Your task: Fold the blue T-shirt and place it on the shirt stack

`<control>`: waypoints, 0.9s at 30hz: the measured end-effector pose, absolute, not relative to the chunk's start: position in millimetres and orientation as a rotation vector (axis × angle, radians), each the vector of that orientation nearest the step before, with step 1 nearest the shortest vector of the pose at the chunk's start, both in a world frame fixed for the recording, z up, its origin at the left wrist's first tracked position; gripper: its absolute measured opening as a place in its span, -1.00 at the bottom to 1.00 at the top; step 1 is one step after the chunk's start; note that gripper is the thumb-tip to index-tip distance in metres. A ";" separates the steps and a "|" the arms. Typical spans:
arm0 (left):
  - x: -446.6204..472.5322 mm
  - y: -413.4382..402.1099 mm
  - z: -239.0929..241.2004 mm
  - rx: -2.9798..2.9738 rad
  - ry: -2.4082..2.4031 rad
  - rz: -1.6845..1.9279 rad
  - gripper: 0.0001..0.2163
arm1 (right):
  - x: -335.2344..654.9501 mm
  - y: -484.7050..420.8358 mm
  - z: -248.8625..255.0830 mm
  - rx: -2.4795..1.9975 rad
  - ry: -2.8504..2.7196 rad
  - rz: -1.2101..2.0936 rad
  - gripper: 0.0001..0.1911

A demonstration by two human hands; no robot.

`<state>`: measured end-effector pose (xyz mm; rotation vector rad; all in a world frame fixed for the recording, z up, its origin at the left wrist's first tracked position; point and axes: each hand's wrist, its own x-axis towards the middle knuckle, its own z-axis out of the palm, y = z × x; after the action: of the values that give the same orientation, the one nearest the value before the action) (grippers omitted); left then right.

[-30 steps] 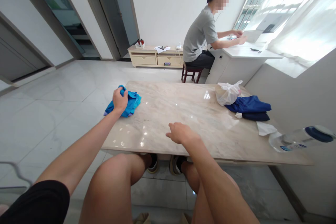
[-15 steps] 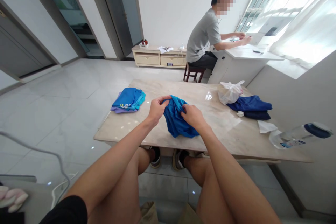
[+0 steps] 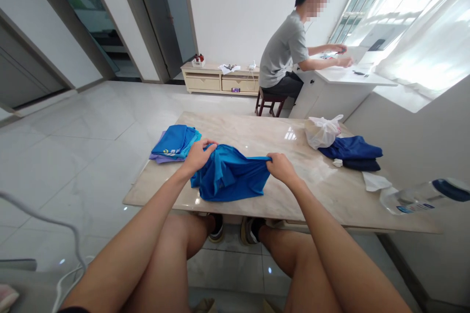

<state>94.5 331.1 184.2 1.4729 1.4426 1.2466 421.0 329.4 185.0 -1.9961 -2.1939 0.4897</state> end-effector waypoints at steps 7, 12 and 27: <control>88.2 318.9 170.3 1.737 1.349 0.817 -0.60 | 432.8 344.7 192.7 -1.699 -1.431 0.705 -0.63; 81.4 322.6 154.5 1.850 1.394 0.516 -0.63 | 448.5 339.3 198.2 -1.624 -1.384 0.747 -0.79; 74.0 335.1 161.7 1.147 1.534 1.442 -0.66 | 498.6 324.4 170.1 -1.921 -2.069 0.586 -0.73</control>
<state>74.0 335.1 161.7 1.1469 1.5340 1.4420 498.6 324.4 170.1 -1.9205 -2.0692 0.5856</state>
